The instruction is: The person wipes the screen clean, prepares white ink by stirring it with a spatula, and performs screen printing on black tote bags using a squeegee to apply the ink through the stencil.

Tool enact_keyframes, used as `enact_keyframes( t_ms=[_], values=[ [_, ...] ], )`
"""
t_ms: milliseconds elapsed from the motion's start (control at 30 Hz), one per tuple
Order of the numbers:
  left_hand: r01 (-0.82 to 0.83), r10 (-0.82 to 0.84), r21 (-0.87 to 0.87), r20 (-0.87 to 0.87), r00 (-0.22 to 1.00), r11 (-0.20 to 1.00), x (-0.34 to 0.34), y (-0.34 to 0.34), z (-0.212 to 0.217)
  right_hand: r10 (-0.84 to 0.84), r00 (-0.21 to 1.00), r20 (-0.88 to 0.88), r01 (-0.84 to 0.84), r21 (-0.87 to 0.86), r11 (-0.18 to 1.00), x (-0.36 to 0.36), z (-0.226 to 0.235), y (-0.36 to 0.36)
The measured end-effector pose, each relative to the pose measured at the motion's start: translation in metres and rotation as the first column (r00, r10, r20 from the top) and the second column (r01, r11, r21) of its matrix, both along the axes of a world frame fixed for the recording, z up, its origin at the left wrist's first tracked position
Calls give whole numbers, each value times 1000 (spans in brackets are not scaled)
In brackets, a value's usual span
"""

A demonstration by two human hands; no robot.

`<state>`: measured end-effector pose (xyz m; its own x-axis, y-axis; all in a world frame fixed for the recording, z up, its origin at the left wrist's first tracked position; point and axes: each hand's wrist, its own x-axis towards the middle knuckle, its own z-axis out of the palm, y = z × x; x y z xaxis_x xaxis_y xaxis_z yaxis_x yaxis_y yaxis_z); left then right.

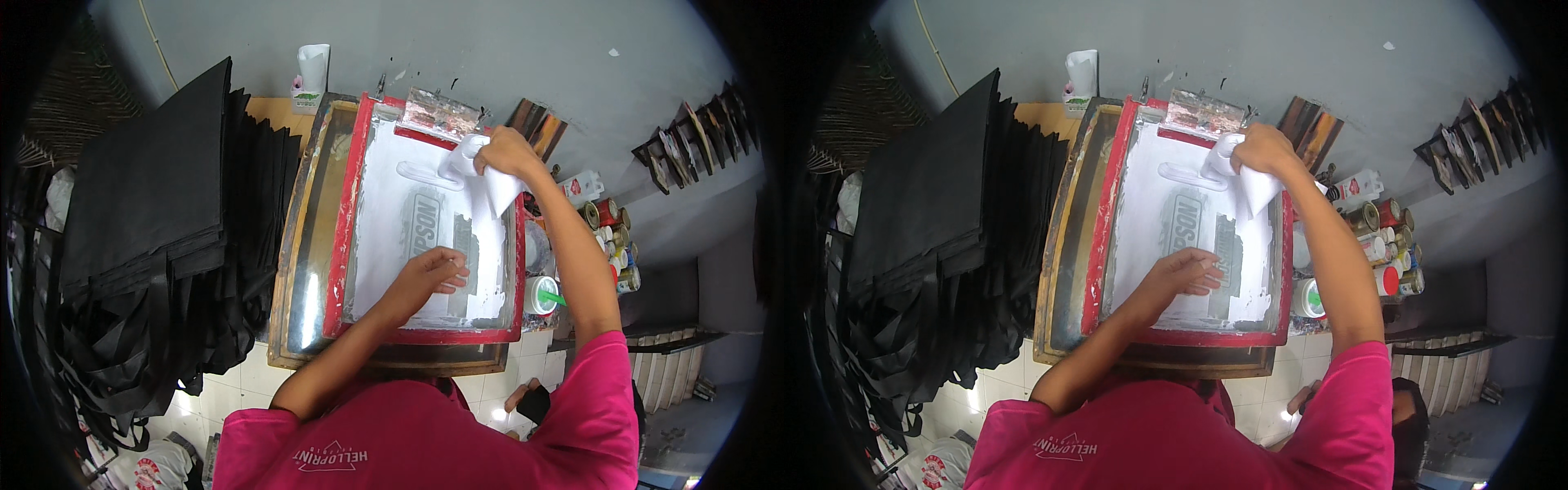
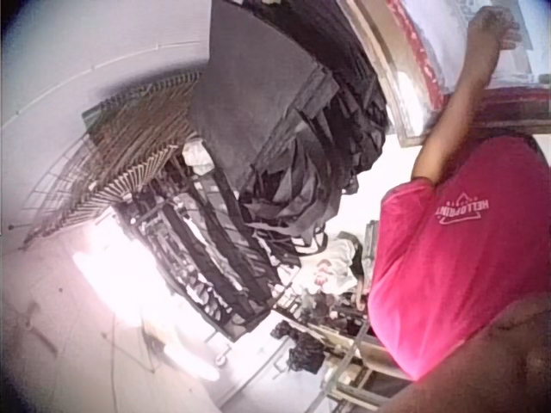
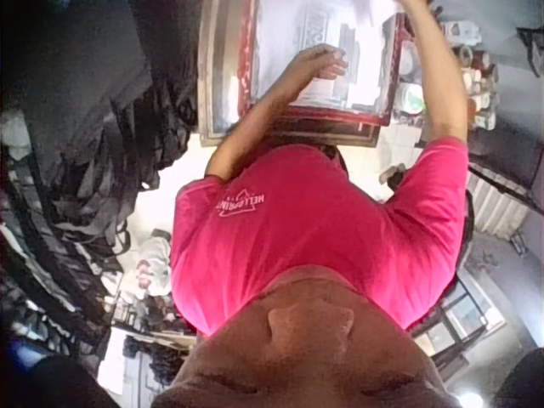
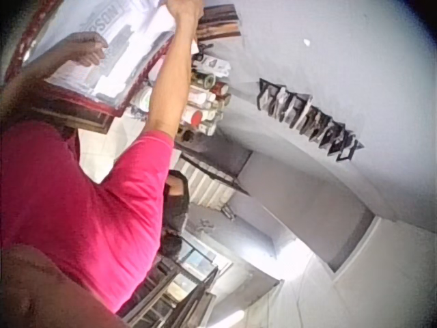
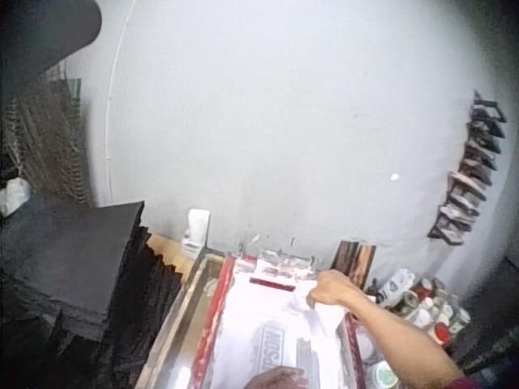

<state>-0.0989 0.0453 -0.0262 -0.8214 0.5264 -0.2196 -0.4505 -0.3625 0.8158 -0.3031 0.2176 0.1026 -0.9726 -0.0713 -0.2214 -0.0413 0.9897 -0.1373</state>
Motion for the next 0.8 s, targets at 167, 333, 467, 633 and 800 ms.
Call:
enact_keyframes(
  t_ms=[167, 333, 467, 633, 800],
  values=[
    [-238, 236, -54, -32, 971, 970, -28, 16, -11, -3, 1000, 31, 6, -102, 995, -23, -22, 11],
    [-321, 303, 138, 135, 943, 937, -85, 71, -16, -121, 976, 179, 180, -358, 916, -26, -32, 32],
    [-362, 185, 568, 345, 920, 739, -120, 106, -3, -128, 912, 389, 354, -592, 724, -6, -24, 35],
    [-410, 95, 710, 438, 894, 572, -135, 128, -20, -33, 954, 299, 175, -463, 869, -4, -22, 44],
    [-411, 184, 621, 397, 899, 668, -128, 117, -26, 76, 985, 157, 1, -441, 898, -15, -22, 35]
  ],
)
